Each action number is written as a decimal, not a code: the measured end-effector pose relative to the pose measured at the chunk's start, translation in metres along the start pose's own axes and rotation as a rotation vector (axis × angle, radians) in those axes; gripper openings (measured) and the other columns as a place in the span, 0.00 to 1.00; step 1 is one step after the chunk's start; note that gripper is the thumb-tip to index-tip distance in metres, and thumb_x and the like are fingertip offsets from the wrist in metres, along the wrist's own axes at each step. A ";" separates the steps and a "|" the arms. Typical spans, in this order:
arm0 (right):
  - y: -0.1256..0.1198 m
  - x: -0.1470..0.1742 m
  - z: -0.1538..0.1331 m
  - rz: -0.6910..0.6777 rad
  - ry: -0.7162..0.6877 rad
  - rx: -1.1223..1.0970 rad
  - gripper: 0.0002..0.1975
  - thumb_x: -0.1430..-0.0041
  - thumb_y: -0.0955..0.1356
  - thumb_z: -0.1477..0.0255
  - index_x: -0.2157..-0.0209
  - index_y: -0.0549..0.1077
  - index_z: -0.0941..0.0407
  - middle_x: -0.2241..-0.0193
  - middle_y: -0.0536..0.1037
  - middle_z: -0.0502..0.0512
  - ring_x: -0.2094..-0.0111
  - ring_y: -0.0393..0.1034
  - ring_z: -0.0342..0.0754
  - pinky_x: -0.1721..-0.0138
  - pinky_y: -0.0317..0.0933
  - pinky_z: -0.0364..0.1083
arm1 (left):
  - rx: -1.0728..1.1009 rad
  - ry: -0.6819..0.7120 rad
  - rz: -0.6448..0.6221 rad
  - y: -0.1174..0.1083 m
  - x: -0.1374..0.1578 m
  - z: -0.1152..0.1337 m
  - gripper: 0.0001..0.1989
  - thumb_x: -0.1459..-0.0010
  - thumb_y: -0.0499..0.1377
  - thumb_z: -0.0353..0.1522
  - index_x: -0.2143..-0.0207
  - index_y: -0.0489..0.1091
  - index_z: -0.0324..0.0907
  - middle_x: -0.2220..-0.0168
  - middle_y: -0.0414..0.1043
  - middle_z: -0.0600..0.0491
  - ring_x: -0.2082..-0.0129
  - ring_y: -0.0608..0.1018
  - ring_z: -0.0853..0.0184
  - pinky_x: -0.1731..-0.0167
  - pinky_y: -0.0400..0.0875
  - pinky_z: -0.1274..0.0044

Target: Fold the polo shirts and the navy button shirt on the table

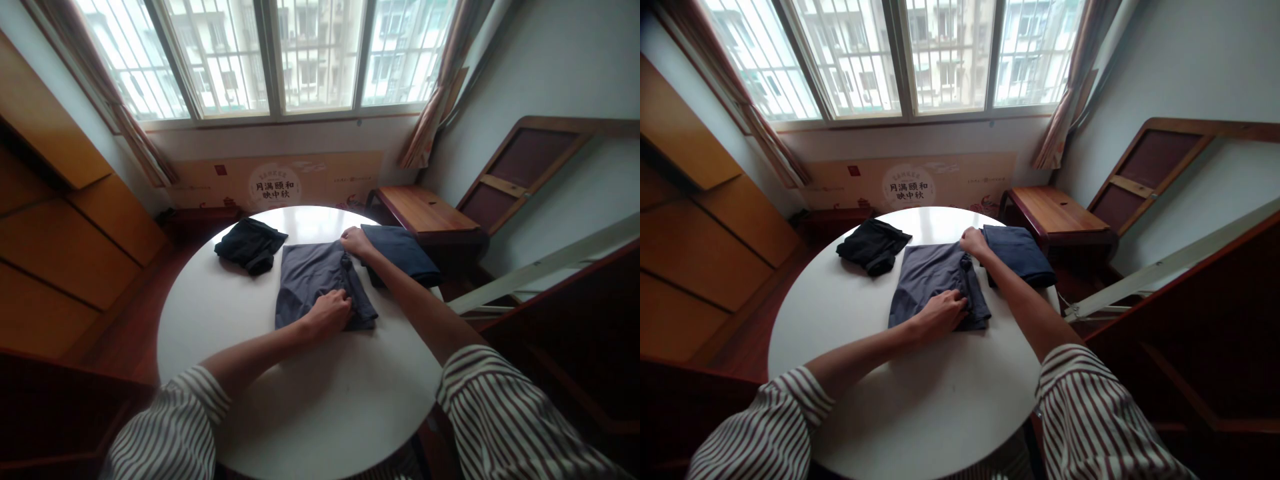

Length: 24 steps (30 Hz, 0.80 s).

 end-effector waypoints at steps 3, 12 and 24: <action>0.011 -0.021 -0.001 -0.029 0.042 0.043 0.07 0.42 0.72 0.71 0.65 0.79 0.61 0.63 0.82 0.63 0.54 0.75 0.55 0.53 0.66 0.47 | -0.043 0.036 -0.034 0.006 -0.004 0.003 0.10 0.36 0.51 0.25 0.58 0.72 0.36 0.58 0.71 0.43 0.58 0.76 0.59 0.63 0.74 0.74; 0.022 -0.032 0.001 0.028 -0.010 0.076 0.12 0.37 0.66 0.76 0.55 0.78 0.59 0.58 0.81 0.59 0.56 0.75 0.49 0.53 0.65 0.44 | -0.224 0.233 0.086 0.012 0.007 0.021 0.18 0.36 0.47 0.22 0.45 0.63 0.34 0.55 0.69 0.42 0.62 0.77 0.64 0.67 0.75 0.76; 0.055 0.012 -0.062 -0.100 -0.461 0.076 0.14 0.37 0.67 0.72 0.50 0.77 0.54 0.48 0.76 0.60 0.46 0.69 0.54 0.45 0.60 0.46 | -0.143 0.281 0.040 0.020 0.008 0.030 0.15 0.35 0.47 0.22 0.50 0.67 0.34 0.54 0.70 0.41 0.61 0.77 0.63 0.62 0.75 0.75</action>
Point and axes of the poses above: each hand's wrist, its own x-axis away from the middle knuckle, its own y-axis out of the palm, z = x × y, the point moved 3 cm from there along -x, towards the middle knuckle
